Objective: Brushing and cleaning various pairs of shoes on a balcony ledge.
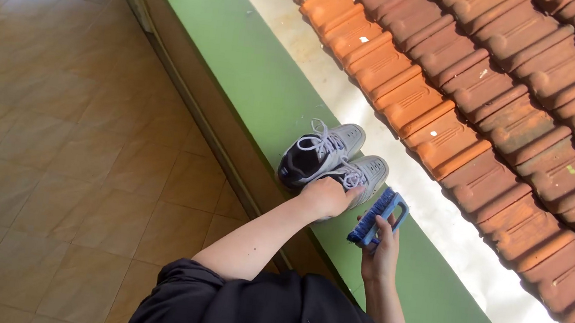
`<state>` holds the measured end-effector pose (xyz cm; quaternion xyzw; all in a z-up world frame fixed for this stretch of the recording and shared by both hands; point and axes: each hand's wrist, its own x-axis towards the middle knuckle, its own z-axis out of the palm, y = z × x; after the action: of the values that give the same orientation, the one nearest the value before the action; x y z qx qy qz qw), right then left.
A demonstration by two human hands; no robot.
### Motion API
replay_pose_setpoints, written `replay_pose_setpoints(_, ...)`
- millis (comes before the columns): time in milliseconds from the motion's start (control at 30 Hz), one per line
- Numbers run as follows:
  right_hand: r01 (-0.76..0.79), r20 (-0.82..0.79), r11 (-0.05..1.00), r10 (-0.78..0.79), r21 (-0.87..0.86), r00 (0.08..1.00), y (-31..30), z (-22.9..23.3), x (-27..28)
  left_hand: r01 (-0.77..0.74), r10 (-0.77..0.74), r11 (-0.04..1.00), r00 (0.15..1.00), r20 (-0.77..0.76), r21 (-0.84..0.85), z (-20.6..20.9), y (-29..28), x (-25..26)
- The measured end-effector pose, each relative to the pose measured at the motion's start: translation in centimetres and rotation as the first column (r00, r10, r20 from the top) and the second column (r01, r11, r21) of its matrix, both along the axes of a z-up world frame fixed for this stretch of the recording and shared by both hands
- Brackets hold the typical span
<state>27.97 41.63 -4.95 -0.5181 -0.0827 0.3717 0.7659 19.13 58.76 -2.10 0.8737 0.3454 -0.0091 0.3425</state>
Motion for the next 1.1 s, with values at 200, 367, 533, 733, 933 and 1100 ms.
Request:
replay_pose_setpoints(200, 0.140, 0.015, 0.989, -0.139, -0.056, 0.990, 0.4, 0.6, -1.5, 0.103, -0.104, 0.982, 0.995, 0.003, -0.159, 2.5, 0.0, -1.2)
replay_pose_setpoints(367, 0.362, 0.024, 0.932, -0.362, -0.022, 0.932, 1.2, 0.8, -1.0, 0.114, 0.091, 0.690, 0.966, 0.242, -0.715, -3.0, 0.0, -0.3)
replay_pose_setpoints(533, 0.485, 0.060, 0.874, -0.484, -0.005, 0.873, 2.4, 1.2, -1.1, 0.100, 0.538, -0.239, 0.842, -0.046, -0.966, -3.9, -0.9, 0.2)
replay_pose_setpoints(733, 0.546, 0.069, 0.838, -0.544, -0.018, 0.836, 3.7, 1.2, -3.3, 0.030, 0.515, -0.447, 0.826, -0.229, -0.894, -10.8, -1.5, 1.6)
replay_pose_setpoints(933, 0.623, 0.081, 0.779, -0.618, -0.066, 0.782, 2.6, 0.5, -5.6, 0.015, 0.562, -0.214, 0.820, -0.110, -0.977, -10.3, -2.5, 1.3)
replay_pose_setpoints(1100, 0.680, 0.069, 0.730, -0.677, -0.069, 0.733, 1.0, -0.8, -6.8, 0.108, 0.437, -0.035, 0.896, 0.082, -0.994, -4.8, -1.9, 0.4)
